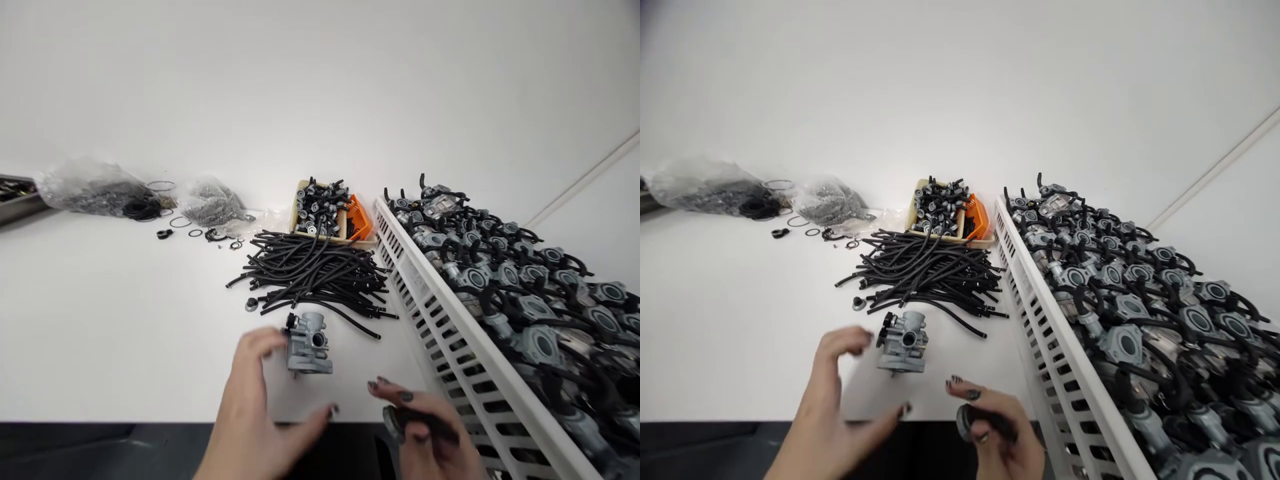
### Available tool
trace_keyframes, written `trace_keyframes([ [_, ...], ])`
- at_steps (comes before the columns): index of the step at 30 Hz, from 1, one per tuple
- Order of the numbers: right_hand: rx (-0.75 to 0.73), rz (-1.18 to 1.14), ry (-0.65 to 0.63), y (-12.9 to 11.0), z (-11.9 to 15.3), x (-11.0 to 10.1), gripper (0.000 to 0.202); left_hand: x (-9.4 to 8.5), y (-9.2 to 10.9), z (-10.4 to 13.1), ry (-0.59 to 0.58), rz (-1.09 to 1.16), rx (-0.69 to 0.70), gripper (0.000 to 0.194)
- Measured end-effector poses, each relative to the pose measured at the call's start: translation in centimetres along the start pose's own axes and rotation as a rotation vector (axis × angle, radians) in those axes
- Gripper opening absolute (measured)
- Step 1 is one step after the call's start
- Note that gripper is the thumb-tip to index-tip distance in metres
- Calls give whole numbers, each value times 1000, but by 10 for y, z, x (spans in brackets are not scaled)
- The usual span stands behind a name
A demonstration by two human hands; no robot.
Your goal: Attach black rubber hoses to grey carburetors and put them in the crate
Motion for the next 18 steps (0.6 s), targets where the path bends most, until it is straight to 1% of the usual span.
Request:
trace_keyframes([
  [1,75,-119,21,5,-5,-1,13,2,-7,-5,-33,-2,-109,67],
  [2,148,-225,35,10,-10,1,16,5,-13,-9,-94,30,-196,77],
  [4,209,-382,16,22,-17,11,17,15,-22,-16,-242,169,-300,86],
  [5,237,-430,11,29,-19,17,16,20,-24,-18,-310,243,-326,88],
  [7,277,-478,29,41,-19,27,17,29,-27,-19,-378,346,-359,87],
  [9,329,-476,74,52,-17,33,20,34,-26,-18,-355,361,-361,83],
  [11,374,-454,130,58,-14,34,25,36,-22,-16,-293,288,-288,80],
  [13,408,-434,200,60,-13,32,30,37,-15,-15,-248,152,-127,80],
  [15,429,-422,293,60,-13,30,32,39,-6,-15,-227,27,21,80],
  [17,459,-419,357,59,-13,28,32,41,0,-14,-220,-49,113,78],
  [18,477,-425,366,58,-13,28,32,43,3,-14,-217,-70,139,77],
])
Point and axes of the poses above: each hand's wrist, its own z-axis away from the middle knuckle, its own x-axis out of the palm, y = z × x, the point moved 2 cm from there along -z, towards the middle knuckle, and after that the axes turned 5 degrees about -z, right-handed, at the moved point
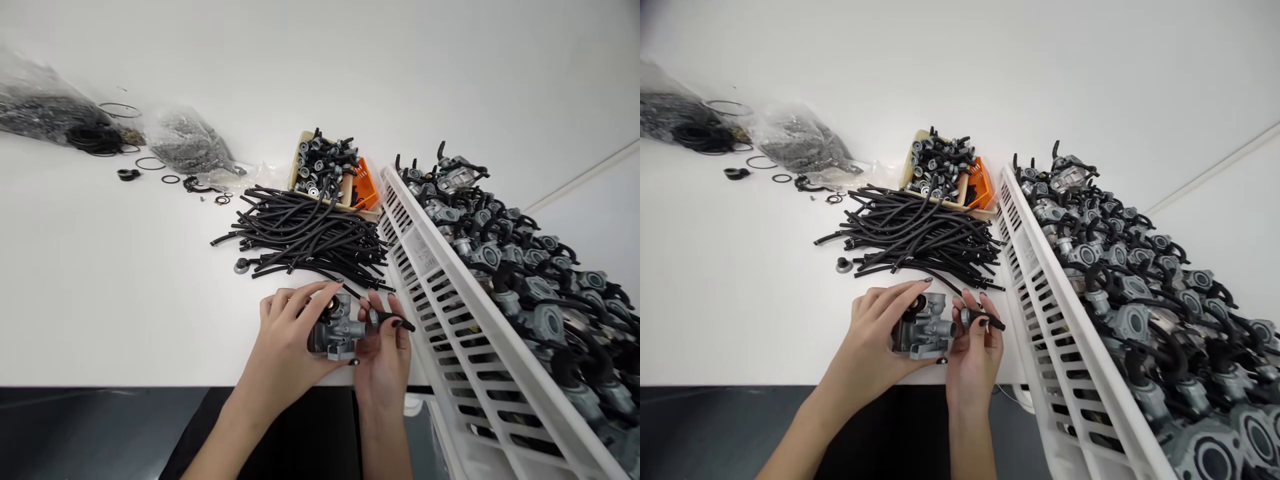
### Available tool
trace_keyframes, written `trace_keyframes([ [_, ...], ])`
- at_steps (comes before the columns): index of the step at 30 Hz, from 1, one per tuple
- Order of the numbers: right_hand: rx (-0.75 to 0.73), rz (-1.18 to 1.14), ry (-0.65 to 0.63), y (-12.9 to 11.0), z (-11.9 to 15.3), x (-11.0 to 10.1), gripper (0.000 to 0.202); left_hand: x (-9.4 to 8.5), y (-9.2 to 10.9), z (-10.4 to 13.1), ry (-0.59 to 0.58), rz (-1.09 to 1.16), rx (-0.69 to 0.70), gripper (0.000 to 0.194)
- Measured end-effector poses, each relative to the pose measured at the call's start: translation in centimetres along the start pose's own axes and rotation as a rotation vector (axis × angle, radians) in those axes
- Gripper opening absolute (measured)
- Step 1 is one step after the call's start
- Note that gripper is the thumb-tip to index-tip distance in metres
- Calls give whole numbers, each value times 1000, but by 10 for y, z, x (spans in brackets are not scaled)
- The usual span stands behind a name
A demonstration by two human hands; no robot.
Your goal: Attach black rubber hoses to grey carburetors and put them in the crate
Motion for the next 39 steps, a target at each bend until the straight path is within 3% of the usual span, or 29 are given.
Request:
trace_keyframes([
  [6,45,-5,-136,-4,3,-1,31,7,3,1,46,36,5,77],
  [10,53,-11,-230,-7,4,-3,24,6,0,2,16,116,-10,77],
  [16,40,-38,-171,-9,4,-2,11,6,-2,-2,-80,177,-12,65],
  [21,105,-29,-130,-10,7,-7,10,8,-3,-3,-62,161,9,55],
  [26,36,200,-112,-17,11,-27,7,9,-4,-3,-58,129,4,50],
  [30,25,400,-236,-31,7,-37,6,8,-4,-1,-67,110,27,50],
  [39,-90,632,-384,-50,-12,-32,19,8,-3,-3,-63,86,37,51],
])
Point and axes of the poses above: each hand's wrist, its own z-axis away from the middle knuckle, its own x-axis out of the palm, y = z × x, the point moved 2 cm from there along -z, towards the middle knuckle, and after that the axes turned 5 degrees about -z, right-handed, at the moved point
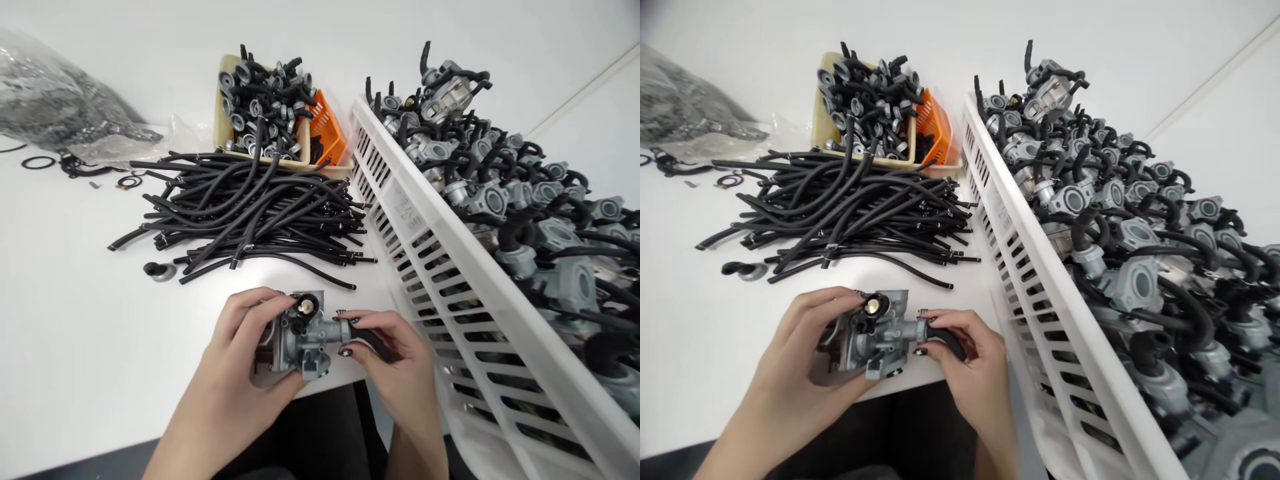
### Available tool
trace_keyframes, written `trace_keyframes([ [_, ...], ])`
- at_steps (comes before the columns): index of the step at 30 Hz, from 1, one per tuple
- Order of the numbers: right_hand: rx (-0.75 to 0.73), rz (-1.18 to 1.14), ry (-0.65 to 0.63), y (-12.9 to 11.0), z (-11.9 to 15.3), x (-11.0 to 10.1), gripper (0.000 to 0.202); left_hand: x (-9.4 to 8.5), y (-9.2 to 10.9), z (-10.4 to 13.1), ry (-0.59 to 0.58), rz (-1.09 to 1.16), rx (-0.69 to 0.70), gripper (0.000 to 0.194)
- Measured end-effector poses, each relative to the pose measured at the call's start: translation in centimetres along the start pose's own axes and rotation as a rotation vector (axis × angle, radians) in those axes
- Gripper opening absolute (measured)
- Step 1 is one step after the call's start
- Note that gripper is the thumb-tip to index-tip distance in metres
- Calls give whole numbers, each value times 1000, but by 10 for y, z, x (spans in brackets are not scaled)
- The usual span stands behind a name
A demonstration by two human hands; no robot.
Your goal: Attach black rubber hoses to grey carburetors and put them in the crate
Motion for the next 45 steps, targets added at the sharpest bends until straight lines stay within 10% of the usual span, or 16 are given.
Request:
trace_keyframes([
  [16,-116,117,-166,-1,-1,-4,22,-1,1,2,-28,-18,1,47],
  [28,-135,47,-5,9,7,-6,24,-1,1,2,-42,-2,6,48],
  [45,-150,114,-89,5,3,-2,29,0,3,3,-45,-3,-6,49],
])
Point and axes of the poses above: each hand's wrist, its own z-axis away from the middle knuckle, its own x-axis out of the palm, y = z × x, the point moved 2 cm from there along -z, towards the middle knuckle, and after that the axes turned 5 degrees about -z, right-handed, at the moved point
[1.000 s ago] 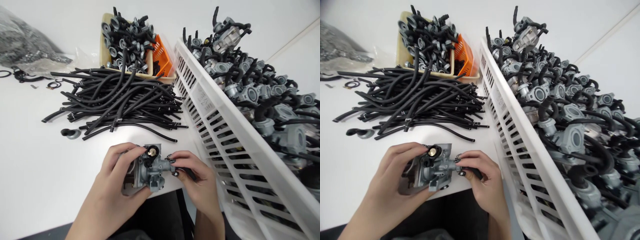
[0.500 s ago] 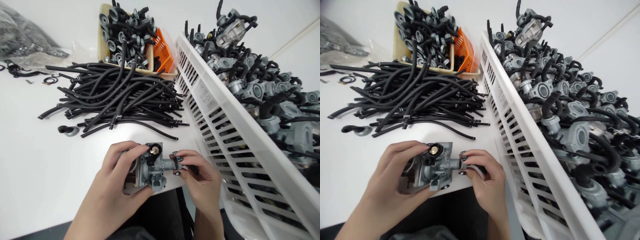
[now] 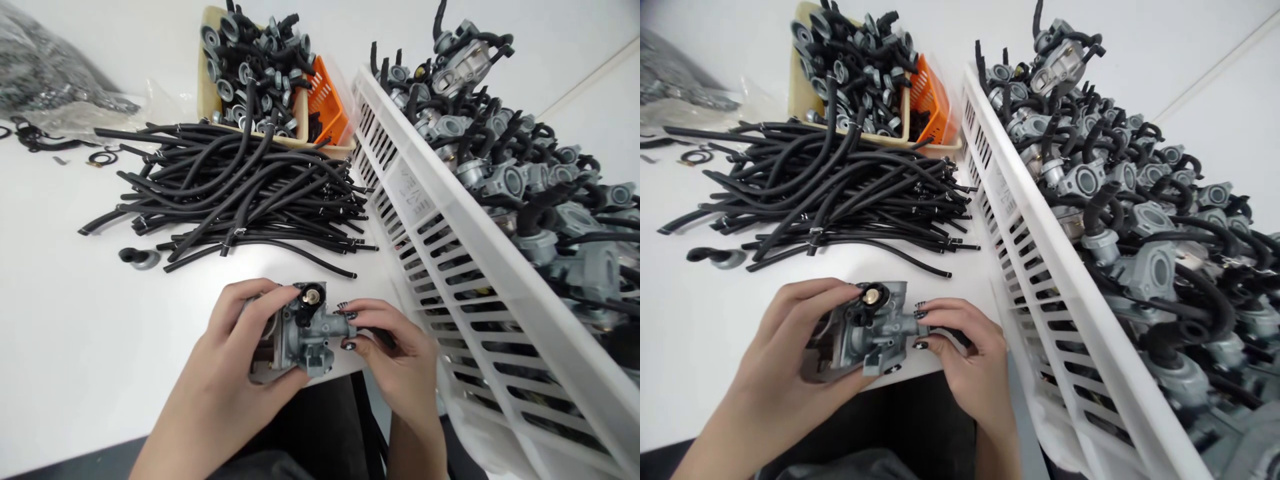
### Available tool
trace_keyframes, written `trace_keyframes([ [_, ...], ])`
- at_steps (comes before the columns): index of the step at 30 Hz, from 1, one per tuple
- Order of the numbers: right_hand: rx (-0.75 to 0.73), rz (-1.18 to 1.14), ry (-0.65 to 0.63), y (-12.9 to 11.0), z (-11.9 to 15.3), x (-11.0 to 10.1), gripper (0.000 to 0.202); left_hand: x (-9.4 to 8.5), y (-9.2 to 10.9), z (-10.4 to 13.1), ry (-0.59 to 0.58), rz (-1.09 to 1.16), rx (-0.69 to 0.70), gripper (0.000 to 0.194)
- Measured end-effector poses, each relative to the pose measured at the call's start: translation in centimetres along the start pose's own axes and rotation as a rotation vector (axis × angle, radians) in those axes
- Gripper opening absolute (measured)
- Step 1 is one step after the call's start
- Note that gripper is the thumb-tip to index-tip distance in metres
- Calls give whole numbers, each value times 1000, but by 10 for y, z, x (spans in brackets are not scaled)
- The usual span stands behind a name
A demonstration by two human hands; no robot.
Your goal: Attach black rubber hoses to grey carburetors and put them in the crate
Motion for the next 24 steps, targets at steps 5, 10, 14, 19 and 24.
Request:
trace_keyframes([
  [5,-8,5,-5,0,1,0,30,0,-1,0,16,19,11,49],
  [10,-3,9,-6,1,2,0,31,0,-1,0,8,10,16,48],
  [14,-3,32,1,0,1,0,31,0,0,1,-1,16,4,48],
  [19,2,69,6,0,1,0,30,0,-1,2,3,28,8,50],
  [24,12,87,22,-1,0,1,29,1,-1,1,10,21,12,49],
])
Point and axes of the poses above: each hand's wrist, its own z-axis away from the middle knuckle, its own x-axis out of the palm, y = z × x, the point moved 2 cm from there along -z, towards the middle knuckle, and after that the axes turned 5 degrees about -z, right-handed, at the moved point
